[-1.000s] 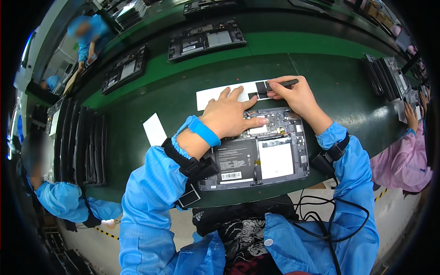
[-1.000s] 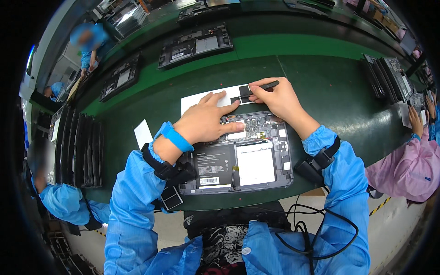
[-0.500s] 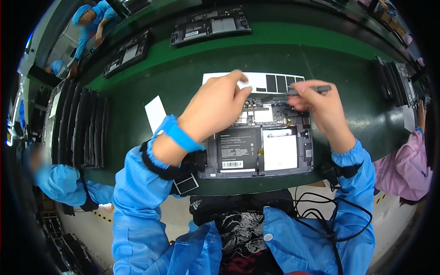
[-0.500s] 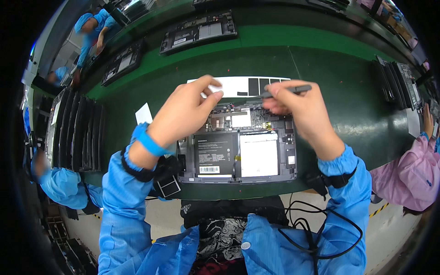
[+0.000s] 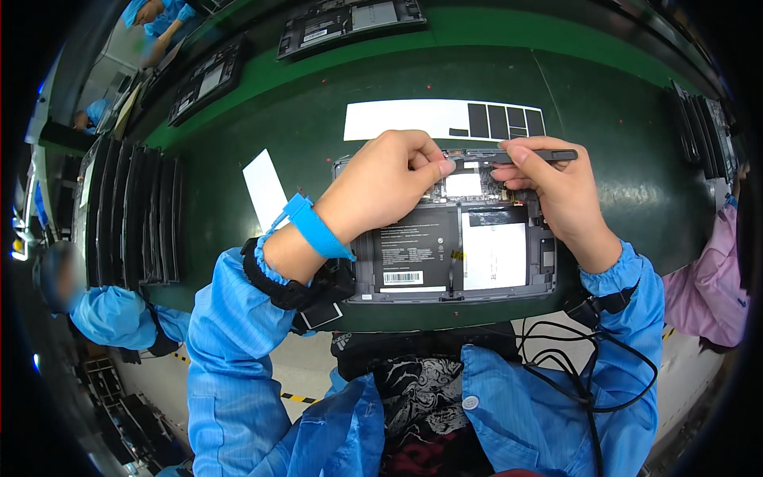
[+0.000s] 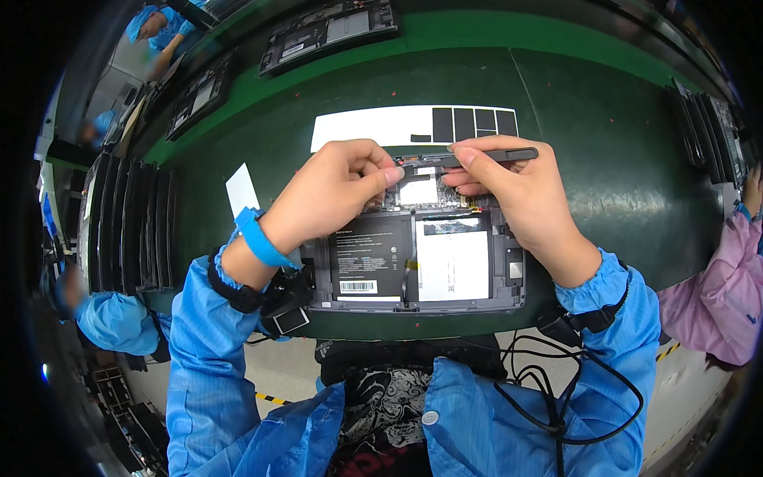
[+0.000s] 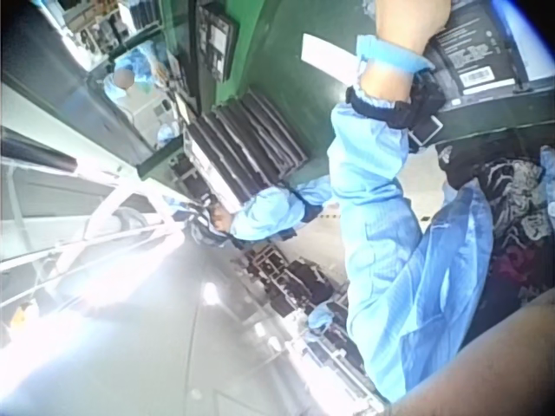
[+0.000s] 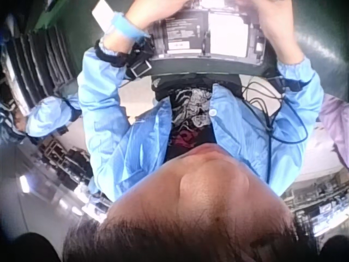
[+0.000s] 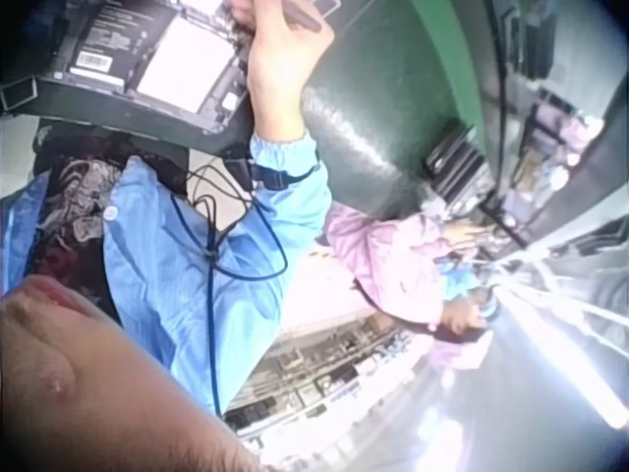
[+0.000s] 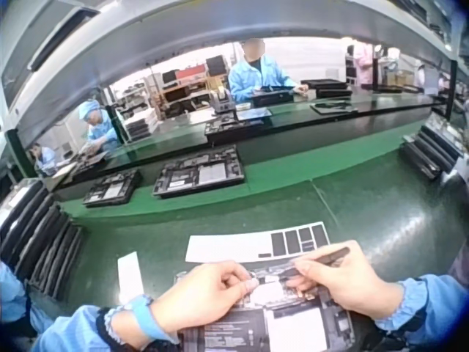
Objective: Assembling internal components of electronic tablets on a factory production line.
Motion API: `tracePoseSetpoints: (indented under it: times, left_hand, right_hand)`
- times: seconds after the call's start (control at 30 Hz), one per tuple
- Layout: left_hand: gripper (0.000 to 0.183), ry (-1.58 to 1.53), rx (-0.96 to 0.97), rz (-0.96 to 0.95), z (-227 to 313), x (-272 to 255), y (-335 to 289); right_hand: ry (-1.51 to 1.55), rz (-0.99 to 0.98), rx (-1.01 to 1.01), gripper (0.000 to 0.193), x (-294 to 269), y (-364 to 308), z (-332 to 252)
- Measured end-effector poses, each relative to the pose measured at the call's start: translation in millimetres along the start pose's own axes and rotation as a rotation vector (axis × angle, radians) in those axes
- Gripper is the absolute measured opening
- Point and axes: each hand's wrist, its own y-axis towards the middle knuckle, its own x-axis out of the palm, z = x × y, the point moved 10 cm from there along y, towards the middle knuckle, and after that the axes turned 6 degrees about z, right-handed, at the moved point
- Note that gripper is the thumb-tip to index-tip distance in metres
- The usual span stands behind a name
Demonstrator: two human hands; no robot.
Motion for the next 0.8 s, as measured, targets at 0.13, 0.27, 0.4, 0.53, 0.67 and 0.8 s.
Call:
tracePoseSetpoints:
  times: [0.13, 0.27, 0.4, 0.53, 0.67, 0.8]
  left_hand:
    - [0.025, 0.001, 0.07, 0.019, -0.7, 2.5, 7.0]
    - [0.027, 0.103, -0.003, 0.024, 2.3, 1.2, 10.8]
    - [0.029, 0.169, -0.01, 0.066, 3.5, -0.8, 15.8]
    - [0.03, 0.152, -0.067, 0.047, -1.2, 0.4, 19.1]
    - [0.031, 0.176, -0.1, 0.043, -1.0, -2.1, 18.6]
    - [0.031, 0.182, -0.092, 0.059, -1.4, -1.9, 18.4]
  right_hand:
    - [-0.055, -0.018, -0.04, 0.023, 2.5, 0.0, -0.5]
    - [-0.079, -0.01, -0.056, 0.023, 4.0, -1.1, -2.1]
    - [-0.152, 0.019, -0.026, 0.023, 1.6, -0.2, 1.0]
    - [-0.123, 0.021, -0.04, 0.022, 2.6, -0.6, 0.9]
    - [-0.096, 0.013, -0.057, 0.021, 6.4, -0.7, -0.5]
    - [-0.111, 0.014, -0.035, 0.021, 6.7, -1.3, 1.1]
